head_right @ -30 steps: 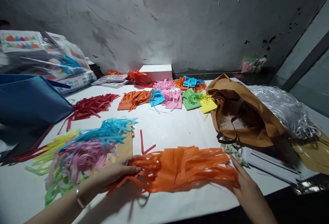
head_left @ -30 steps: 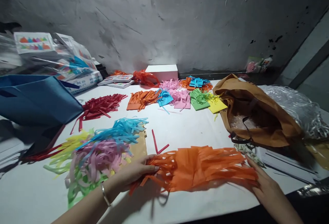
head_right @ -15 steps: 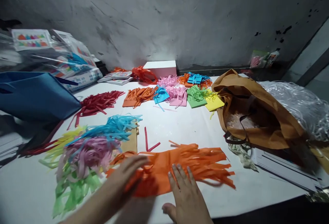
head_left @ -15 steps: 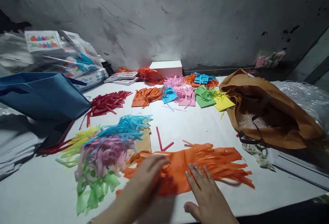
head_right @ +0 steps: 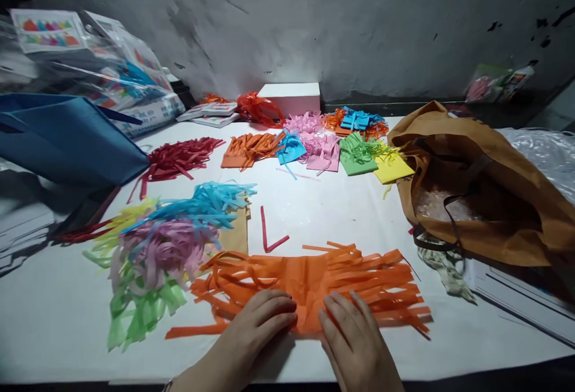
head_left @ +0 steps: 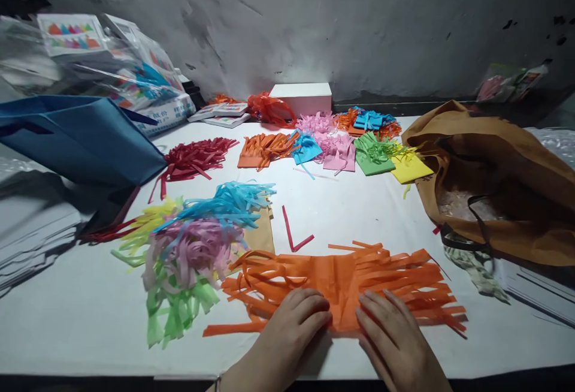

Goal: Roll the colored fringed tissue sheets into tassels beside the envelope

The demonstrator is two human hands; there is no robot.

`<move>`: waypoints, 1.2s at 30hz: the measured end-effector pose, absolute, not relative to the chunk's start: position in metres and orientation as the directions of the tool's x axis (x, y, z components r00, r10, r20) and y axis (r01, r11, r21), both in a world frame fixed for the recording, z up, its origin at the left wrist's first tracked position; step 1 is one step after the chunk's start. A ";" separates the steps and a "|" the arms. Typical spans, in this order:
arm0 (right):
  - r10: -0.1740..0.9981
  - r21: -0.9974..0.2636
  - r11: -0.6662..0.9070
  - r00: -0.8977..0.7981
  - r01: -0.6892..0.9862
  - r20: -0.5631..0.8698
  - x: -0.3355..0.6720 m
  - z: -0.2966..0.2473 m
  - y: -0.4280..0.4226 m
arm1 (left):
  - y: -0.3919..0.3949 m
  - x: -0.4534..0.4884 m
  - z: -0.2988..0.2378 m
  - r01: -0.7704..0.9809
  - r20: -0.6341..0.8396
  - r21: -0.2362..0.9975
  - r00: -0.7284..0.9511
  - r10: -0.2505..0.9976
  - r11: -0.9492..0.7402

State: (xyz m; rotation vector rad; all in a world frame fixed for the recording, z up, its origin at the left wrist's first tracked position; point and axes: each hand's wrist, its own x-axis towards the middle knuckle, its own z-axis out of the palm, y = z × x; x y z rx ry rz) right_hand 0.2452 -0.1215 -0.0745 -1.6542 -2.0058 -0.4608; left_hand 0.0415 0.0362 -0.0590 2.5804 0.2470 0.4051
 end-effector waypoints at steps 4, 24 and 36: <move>0.844 -0.246 0.232 -0.069 0.941 0.531 0.238 -0.081 -0.118 | 0.034 0.041 -0.058 0.089 0.253 0.525 0.933 0.255 -0.846; 0.890 -0.421 0.157 0.058 0.893 0.453 0.237 -0.075 -0.112 | 0.031 0.039 -0.059 0.145 0.230 0.594 0.912 0.340 -0.791; 0.888 -0.479 0.042 0.186 0.877 0.420 0.234 -0.072 -0.089 | 0.046 0.054 -0.054 0.445 -0.023 0.475 0.869 0.495 -0.759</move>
